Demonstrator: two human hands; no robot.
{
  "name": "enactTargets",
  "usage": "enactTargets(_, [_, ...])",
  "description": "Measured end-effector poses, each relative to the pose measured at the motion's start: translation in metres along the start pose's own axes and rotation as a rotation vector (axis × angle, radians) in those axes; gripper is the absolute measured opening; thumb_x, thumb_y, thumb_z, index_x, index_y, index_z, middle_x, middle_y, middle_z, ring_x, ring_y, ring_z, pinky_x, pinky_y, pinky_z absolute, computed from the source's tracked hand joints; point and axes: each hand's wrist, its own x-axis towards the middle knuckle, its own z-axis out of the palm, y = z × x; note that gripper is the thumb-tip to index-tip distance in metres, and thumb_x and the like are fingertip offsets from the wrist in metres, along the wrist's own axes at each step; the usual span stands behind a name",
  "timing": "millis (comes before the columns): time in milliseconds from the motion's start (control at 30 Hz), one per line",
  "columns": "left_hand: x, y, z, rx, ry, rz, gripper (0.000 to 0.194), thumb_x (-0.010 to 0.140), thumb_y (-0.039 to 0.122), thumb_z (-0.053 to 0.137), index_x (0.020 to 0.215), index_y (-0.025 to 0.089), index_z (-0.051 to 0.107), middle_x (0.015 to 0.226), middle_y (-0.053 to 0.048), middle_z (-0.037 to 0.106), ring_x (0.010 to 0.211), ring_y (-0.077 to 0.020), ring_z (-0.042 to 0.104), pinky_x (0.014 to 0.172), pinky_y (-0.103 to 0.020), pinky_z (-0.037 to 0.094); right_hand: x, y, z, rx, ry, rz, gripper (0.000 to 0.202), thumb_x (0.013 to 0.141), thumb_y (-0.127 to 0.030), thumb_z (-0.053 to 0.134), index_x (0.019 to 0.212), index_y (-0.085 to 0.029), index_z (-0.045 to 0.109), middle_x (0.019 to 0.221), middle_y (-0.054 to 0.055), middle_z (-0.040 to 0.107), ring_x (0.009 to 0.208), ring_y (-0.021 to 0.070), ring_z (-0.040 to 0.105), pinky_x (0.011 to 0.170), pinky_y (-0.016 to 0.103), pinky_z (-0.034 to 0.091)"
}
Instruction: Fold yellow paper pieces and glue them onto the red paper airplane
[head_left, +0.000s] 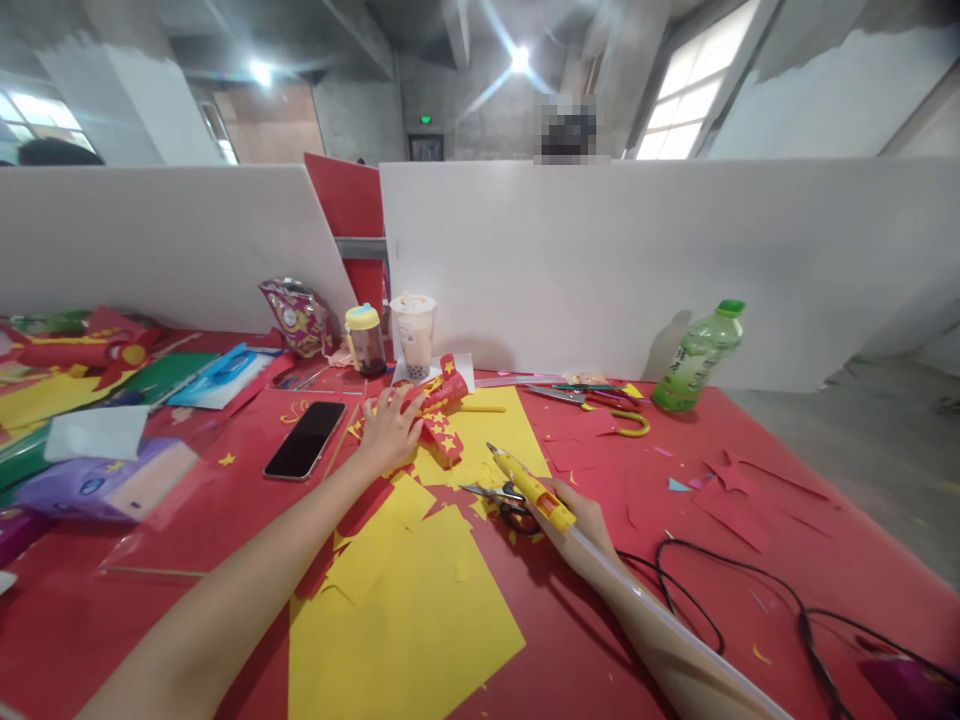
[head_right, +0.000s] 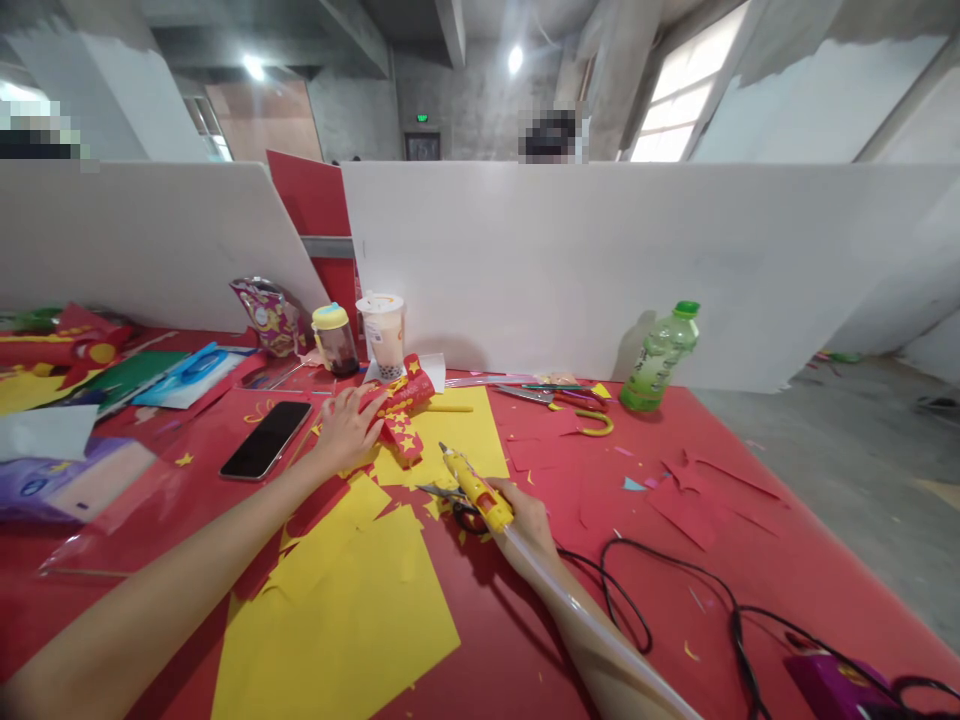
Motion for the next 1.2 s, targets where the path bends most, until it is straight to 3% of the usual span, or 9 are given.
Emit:
enactTargets(233, [0.016, -0.001, -0.007, -0.133, -0.008, -0.203, 0.039, 0.080, 0.027, 0.044, 0.118, 0.017, 0.046, 0.124, -0.015, 0.041, 0.115, -0.0305, 0.037, 0.091, -0.048, 0.031, 0.000, 0.000, 0.000, -0.013, -0.004, 0.010, 0.031, 0.071, -0.032, 0.050, 0.094, -0.015, 0.062, 0.078, 0.005, 0.069, 0.066, 0.0196, 0.065, 0.058, 0.025, 0.049])
enactTargets(433, [0.055, -0.011, 0.002, -0.348, -0.149, -0.307, 0.030, 0.082, 0.026, 0.048, 0.110, 0.014, 0.049, 0.104, -0.009, 0.057, 0.096, -0.0192, 0.054, 0.083, -0.032, 0.044, 0.000, -0.004, -0.002, -0.027, -0.019, 0.030, 0.031, 0.072, -0.033, 0.048, 0.093, -0.015, 0.062, 0.075, 0.005, 0.069, 0.066, 0.0206, 0.065, 0.058, 0.026, 0.049])
enactTargets(567, [0.071, -0.016, 0.013, -0.445, -0.233, -0.323, 0.029, 0.084, 0.029, 0.049, 0.110, 0.014, 0.050, 0.108, -0.008, 0.054, 0.091, -0.0186, 0.056, 0.076, -0.038, 0.048, 0.001, -0.005, -0.003, -0.028, -0.027, 0.030, 0.032, 0.072, -0.034, 0.047, 0.093, -0.014, 0.062, 0.076, 0.005, 0.069, 0.066, 0.0206, 0.065, 0.058, 0.026, 0.050])
enactTargets(867, [0.066, -0.016, 0.013, -0.458, -0.249, -0.336, 0.028, 0.085, 0.028, 0.047, 0.110, 0.015, 0.049, 0.110, -0.008, 0.053, 0.092, -0.0185, 0.055, 0.077, -0.039, 0.048, 0.001, -0.006, -0.004, -0.029, -0.019, 0.018, 0.034, 0.072, -0.035, 0.048, 0.093, -0.014, 0.062, 0.074, 0.005, 0.069, 0.065, 0.0203, 0.065, 0.058, 0.026, 0.050])
enactTargets(1067, [0.063, -0.008, 0.004, -0.404, -0.207, -0.372, 0.024, 0.074, 0.033, 0.057, 0.093, 0.018, 0.061, 0.098, -0.007, 0.064, 0.095, -0.0226, 0.057, 0.080, -0.029, 0.043, 0.000, -0.006, -0.004, -0.031, -0.019, 0.023, 0.033, 0.072, -0.035, 0.048, 0.093, -0.013, 0.062, 0.077, 0.006, 0.069, 0.067, 0.0202, 0.065, 0.059, 0.025, 0.049])
enactTargets(1200, [0.062, -0.007, 0.002, -0.404, -0.200, -0.349, 0.026, 0.072, 0.032, 0.057, 0.093, 0.017, 0.061, 0.099, -0.007, 0.065, 0.093, -0.0214, 0.058, 0.078, -0.027, 0.043, 0.001, -0.007, -0.004, -0.029, -0.016, 0.017, 0.032, 0.072, -0.035, 0.048, 0.093, -0.015, 0.063, 0.078, 0.005, 0.069, 0.069, 0.0200, 0.065, 0.060, 0.025, 0.049])
